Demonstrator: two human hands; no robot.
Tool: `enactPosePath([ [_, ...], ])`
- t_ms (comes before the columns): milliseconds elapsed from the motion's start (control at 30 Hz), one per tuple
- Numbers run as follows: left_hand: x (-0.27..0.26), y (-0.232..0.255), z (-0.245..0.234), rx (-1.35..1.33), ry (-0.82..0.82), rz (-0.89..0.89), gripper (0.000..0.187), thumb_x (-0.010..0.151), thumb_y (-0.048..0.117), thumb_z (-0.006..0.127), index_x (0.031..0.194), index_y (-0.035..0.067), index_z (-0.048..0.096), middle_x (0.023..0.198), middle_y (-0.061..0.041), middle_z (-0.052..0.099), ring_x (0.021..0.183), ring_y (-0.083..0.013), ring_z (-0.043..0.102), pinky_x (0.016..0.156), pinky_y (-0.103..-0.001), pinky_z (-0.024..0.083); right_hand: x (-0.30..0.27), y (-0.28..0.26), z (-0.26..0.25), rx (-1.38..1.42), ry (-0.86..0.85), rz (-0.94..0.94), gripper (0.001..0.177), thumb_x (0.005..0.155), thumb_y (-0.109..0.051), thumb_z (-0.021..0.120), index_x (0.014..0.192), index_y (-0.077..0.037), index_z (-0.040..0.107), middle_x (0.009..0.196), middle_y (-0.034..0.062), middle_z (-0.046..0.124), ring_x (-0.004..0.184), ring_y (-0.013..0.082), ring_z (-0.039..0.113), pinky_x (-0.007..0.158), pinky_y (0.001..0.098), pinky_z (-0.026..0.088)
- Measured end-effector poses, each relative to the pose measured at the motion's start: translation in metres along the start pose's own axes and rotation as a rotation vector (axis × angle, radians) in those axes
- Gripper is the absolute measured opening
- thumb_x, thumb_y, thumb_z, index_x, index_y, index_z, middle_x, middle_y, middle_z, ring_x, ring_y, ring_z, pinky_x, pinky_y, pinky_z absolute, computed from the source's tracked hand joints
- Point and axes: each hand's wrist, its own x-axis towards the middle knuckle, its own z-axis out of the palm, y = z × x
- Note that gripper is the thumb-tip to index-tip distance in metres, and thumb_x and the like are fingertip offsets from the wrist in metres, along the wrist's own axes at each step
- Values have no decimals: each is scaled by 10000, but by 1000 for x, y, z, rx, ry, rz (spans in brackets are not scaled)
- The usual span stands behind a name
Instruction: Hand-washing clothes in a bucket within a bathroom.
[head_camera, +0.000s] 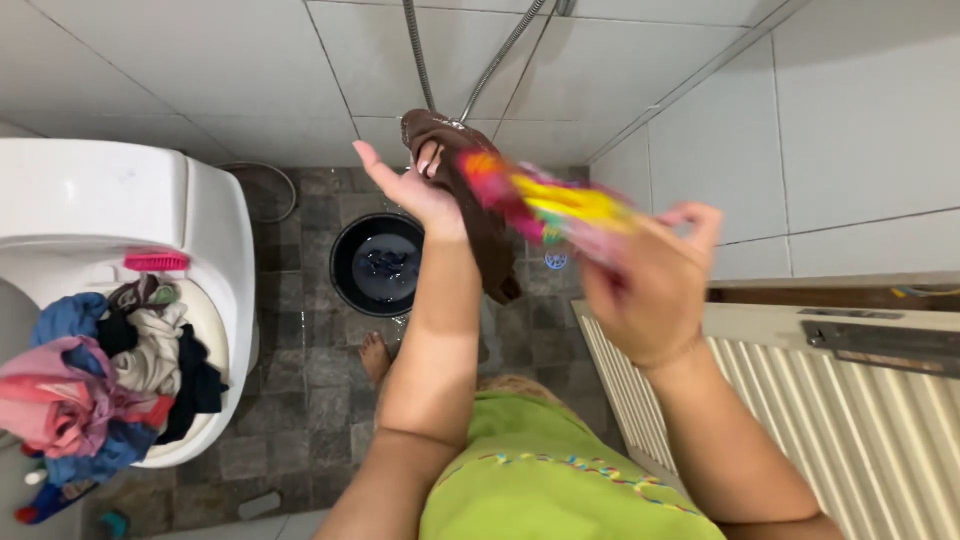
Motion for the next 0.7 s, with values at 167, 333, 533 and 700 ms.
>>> enactPosePath([
  [167, -7, -3, 10, -69, -34, -19, 740, 802, 800, 614, 599, 176, 274, 578, 34, 315, 560, -126, 325, 534, -262, 251, -5, 2, -8, -89, -259, 119, 198, 836, -11, 785, 962, -84, 650, 795, 49, 625, 724, 253, 585, 918, 493, 420],
  [333, -14, 3, 17, -66, 2, -7, 733, 814, 793, 610, 619, 171, 275, 589, 33, 307, 575, -129, 324, 551, -262, 254, -27, 2, 0, -30, 127, 40, 234, 874, 35, 715, 1019, -10, 537, 963, 104, 701, 867, 336, 587, 929, 496, 442],
  [533, -14, 5, 19, 33, 51, 83, 709, 809, 788, 617, 634, 177, 303, 588, 48, 318, 561, -122, 320, 533, -264, 257, -48, 1, 6, 45, 25, 125, 198, 915, 6, 752, 1035, -75, 617, 987, 70, 692, 946, 281, 686, 1033, 568, 456],
  [700, -8, 4, 18, 24, 49, 61, 698, 799, 780, 621, 612, 167, 344, 591, 32, 371, 574, -137, 365, 557, -267, 297, -62, 12, 6, 3, -78, 143, 196, 889, 15, 766, 1009, -78, 642, 892, 45, 669, 804, 270, 644, 986, 513, 451],
])
